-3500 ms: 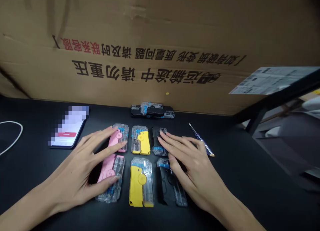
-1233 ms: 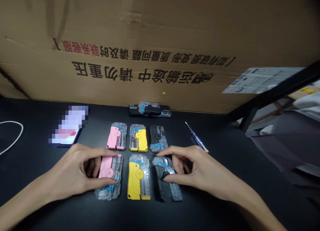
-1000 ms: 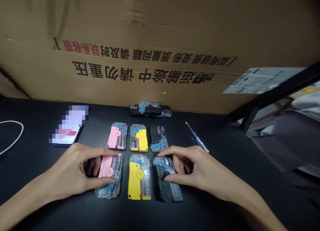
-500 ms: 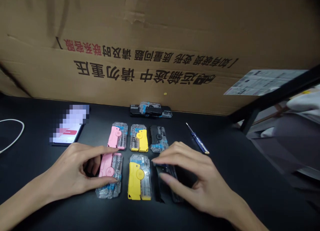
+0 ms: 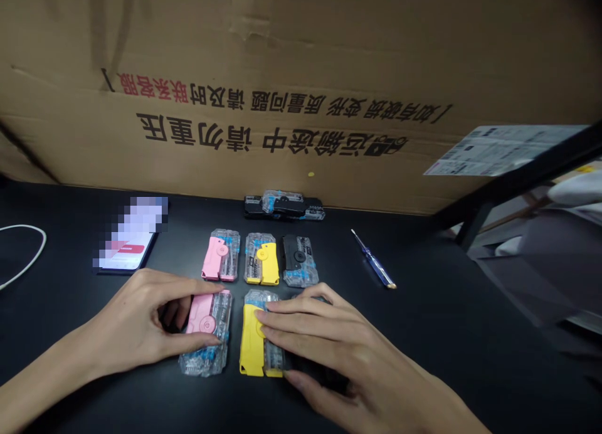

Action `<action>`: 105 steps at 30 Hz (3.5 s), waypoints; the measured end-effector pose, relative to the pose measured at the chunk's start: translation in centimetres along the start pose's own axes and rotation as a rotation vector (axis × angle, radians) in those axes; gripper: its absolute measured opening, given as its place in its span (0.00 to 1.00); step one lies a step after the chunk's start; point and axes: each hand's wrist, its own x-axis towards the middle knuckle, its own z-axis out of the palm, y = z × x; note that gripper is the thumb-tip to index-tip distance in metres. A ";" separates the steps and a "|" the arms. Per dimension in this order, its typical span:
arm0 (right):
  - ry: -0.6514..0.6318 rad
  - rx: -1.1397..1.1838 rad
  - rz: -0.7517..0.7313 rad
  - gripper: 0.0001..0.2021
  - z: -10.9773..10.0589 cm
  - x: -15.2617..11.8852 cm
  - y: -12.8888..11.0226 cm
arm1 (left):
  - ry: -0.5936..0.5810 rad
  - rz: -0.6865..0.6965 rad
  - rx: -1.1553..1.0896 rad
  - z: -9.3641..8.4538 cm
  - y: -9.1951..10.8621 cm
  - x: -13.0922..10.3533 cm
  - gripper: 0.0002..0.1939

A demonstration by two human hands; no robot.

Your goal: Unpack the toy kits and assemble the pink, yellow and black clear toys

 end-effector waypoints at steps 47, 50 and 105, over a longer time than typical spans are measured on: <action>0.026 -0.035 -0.024 0.21 0.2 0.0 -0.3 | 0.019 0.047 0.057 -0.1 0.0 0.0 0.25; 0.026 -0.038 -0.021 0.21 0.3 -0.1 -0.3 | 0.013 0.043 0.055 -0.1 0.0 0.0 0.26; -0.110 0.196 0.683 0.29 -2.3 -1.8 2.2 | 0.159 -0.051 -0.104 -0.5 -0.4 -0.6 0.08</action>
